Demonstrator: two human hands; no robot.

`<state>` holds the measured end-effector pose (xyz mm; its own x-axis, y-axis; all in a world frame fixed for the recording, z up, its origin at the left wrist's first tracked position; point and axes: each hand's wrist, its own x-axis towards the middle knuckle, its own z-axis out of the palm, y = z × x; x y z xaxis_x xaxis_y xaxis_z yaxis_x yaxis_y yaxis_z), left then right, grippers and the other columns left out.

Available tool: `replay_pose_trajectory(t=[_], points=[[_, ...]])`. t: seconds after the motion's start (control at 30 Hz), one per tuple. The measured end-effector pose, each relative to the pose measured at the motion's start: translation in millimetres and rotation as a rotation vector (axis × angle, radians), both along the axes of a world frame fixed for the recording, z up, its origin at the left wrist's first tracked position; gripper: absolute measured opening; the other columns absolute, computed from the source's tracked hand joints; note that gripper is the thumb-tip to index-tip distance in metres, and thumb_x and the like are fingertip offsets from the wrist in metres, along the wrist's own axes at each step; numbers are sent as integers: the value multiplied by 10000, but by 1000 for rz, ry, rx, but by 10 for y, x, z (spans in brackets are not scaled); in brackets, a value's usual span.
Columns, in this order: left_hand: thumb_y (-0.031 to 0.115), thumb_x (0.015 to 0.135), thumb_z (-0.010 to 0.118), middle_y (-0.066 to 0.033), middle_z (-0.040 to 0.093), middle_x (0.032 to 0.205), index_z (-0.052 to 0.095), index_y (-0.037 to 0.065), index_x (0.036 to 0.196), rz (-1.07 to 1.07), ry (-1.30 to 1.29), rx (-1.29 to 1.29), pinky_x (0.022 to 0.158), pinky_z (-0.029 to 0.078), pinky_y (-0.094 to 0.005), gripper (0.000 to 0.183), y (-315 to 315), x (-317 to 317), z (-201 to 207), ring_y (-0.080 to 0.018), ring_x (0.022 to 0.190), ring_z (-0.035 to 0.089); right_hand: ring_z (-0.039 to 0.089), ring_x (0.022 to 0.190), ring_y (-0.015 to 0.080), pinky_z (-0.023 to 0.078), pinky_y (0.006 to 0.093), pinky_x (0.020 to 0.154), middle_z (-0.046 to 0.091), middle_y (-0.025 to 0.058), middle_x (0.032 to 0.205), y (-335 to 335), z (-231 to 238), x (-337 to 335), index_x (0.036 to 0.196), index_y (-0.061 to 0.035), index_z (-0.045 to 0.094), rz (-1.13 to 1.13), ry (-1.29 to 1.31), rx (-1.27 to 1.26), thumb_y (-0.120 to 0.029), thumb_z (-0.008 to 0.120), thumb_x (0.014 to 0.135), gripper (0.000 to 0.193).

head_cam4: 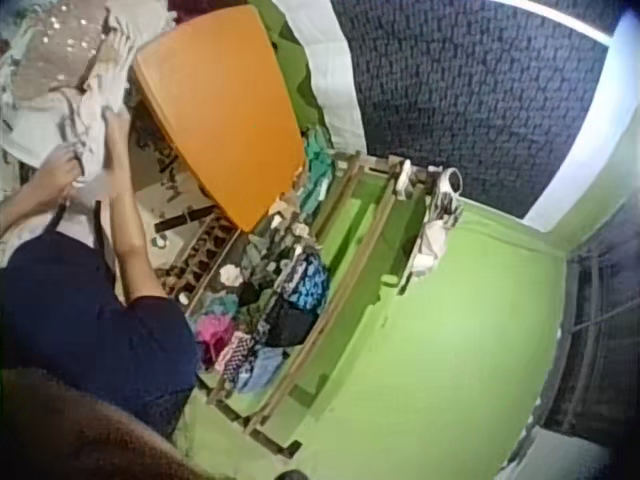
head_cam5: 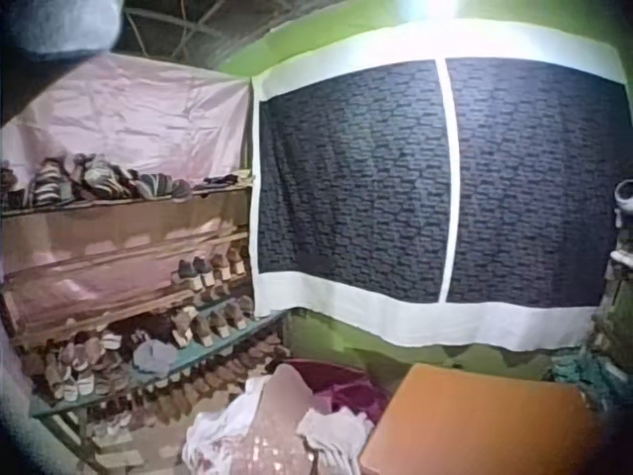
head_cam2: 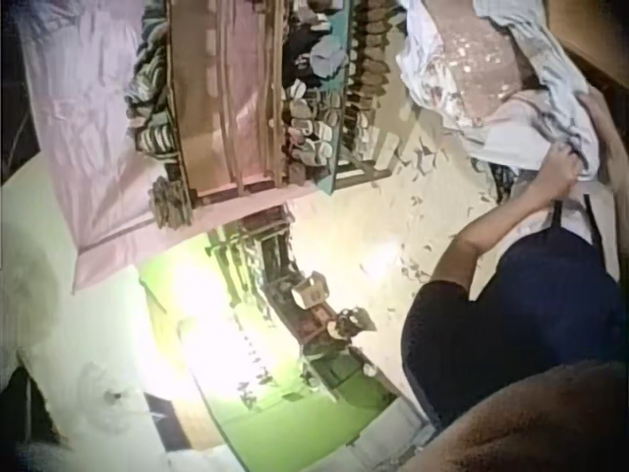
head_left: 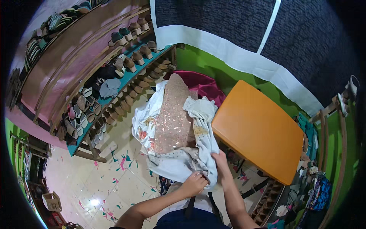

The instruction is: Folding pieces of fabric and placing them onto storage shelves.

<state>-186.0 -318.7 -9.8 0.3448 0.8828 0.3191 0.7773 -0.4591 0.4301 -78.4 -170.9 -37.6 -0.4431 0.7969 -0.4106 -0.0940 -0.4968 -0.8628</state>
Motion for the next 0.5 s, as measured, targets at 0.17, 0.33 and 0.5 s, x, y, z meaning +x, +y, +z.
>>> replay_pose_trajectory(t=[0.17, 0.33, 0.5], points=[[164, 723, 551, -50, 582, 852, 590, 68, 935, 77, -85, -158, 839, 391, -390, 236, -311, 312, -165, -210, 879, 532, 590, 860, 179, 452, 298, 786, 620, 89, 965, -56, 101, 870, 1034, 62, 562, 13, 190, -27, -42, 548, 648, 400], [201, 768, 539, -78, 607, 777, 620, 82, 842, 223, -50, -241, 751, 403, -402, 162, -516, 368, -399, -258, 781, 570, 565, 963, 240, 430, 349, 869, 587, 133, 1059, -119, -32, 1215, 1094, 62, 524, -56, 383, -126, -44, 521, 636, 470], [199, 777, 523, -93, 624, 788, 621, 79, 854, 341, -22, -364, 716, 426, -404, 172, -596, 375, -382, -275, 765, 587, 499, 1088, 316, 360, 405, 985, 516, 173, 1184, -179, -122, 1302, 1203, 76, 423, -71, 582, -309, -76, 494, 647, 581]])
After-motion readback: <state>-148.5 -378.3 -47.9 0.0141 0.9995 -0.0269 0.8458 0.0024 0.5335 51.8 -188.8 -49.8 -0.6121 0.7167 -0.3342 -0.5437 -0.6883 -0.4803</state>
